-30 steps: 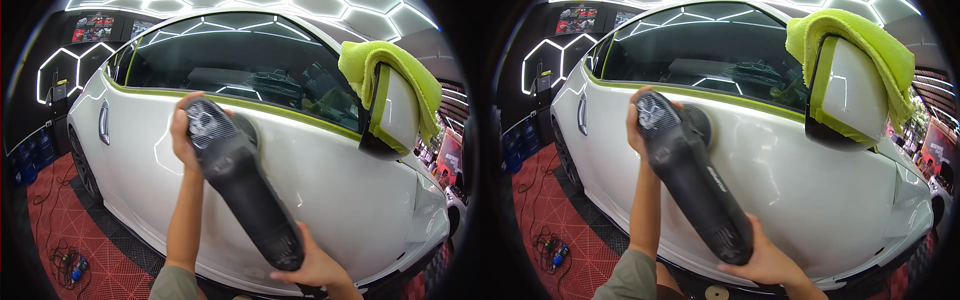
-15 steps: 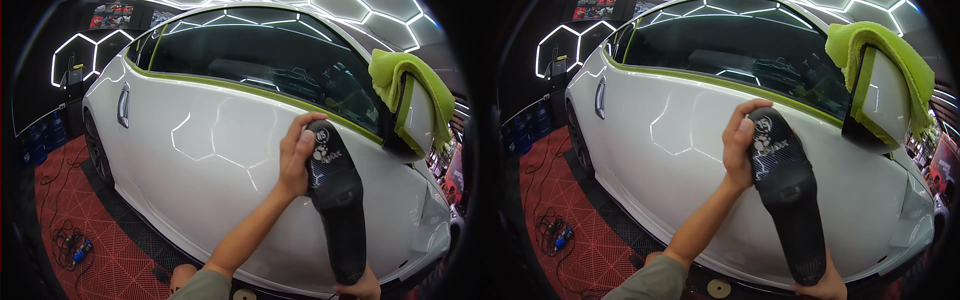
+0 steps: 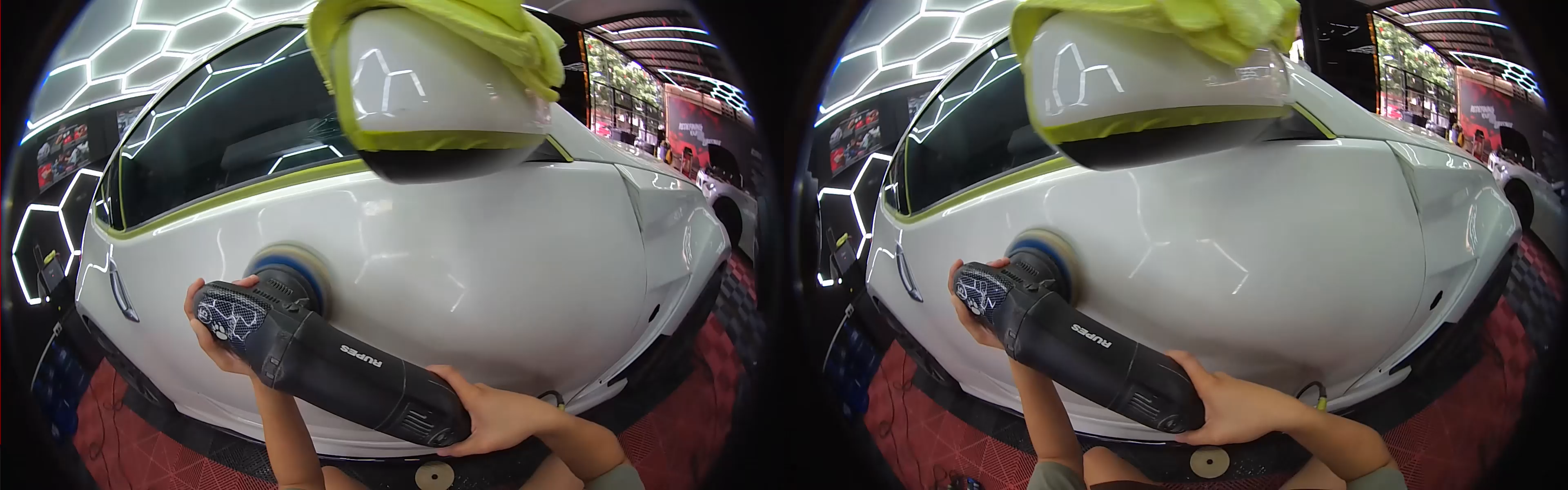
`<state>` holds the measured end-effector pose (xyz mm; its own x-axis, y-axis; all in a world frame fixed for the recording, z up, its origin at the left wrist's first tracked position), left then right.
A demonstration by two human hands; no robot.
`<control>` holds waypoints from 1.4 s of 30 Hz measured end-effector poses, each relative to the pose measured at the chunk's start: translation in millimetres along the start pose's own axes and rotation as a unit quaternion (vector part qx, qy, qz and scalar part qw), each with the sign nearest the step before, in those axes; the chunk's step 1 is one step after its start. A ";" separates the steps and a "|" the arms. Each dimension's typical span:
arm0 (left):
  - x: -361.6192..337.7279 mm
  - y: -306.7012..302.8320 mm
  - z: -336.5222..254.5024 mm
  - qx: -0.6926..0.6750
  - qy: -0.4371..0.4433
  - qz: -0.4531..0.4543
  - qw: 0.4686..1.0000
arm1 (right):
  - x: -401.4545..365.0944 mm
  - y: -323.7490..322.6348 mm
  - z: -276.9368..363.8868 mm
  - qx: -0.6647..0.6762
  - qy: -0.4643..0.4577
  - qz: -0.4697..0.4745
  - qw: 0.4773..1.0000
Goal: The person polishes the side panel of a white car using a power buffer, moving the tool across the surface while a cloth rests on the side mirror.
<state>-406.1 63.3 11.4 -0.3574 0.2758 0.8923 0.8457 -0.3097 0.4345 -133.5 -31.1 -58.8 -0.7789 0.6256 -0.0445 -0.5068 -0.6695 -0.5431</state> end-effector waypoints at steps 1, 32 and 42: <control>-4.5 15.6 7.2 -0.007 -0.006 0.008 1.000 | -16.0 -7.5 -1.7 0.005 0.000 -0.011 1.000; -82.9 264.7 107.7 -0.122 -0.024 -0.007 0.992 | -255.1 -185.7 -35.1 -0.055 0.034 0.008 0.998; -81.3 279.1 123.0 -0.137 -0.032 -0.010 0.990 | -266.6 -184.7 -43.3 -0.004 0.046 -0.024 0.999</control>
<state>-92.2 66.4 45.0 -0.3387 0.3388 0.8778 0.6969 -0.5365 0.4760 183.7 -56.8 17.1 -0.7168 0.6908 -0.0953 -0.5386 -0.6353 -0.5534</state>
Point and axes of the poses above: each hand's wrist, its own x-axis towards the middle knuckle, its own y-axis out of the palm, z = x × y, the point moved 5 cm from there along x, towards the middle knuckle, and after that the axes turned 13 degrees about z, right-handed, at the moved point
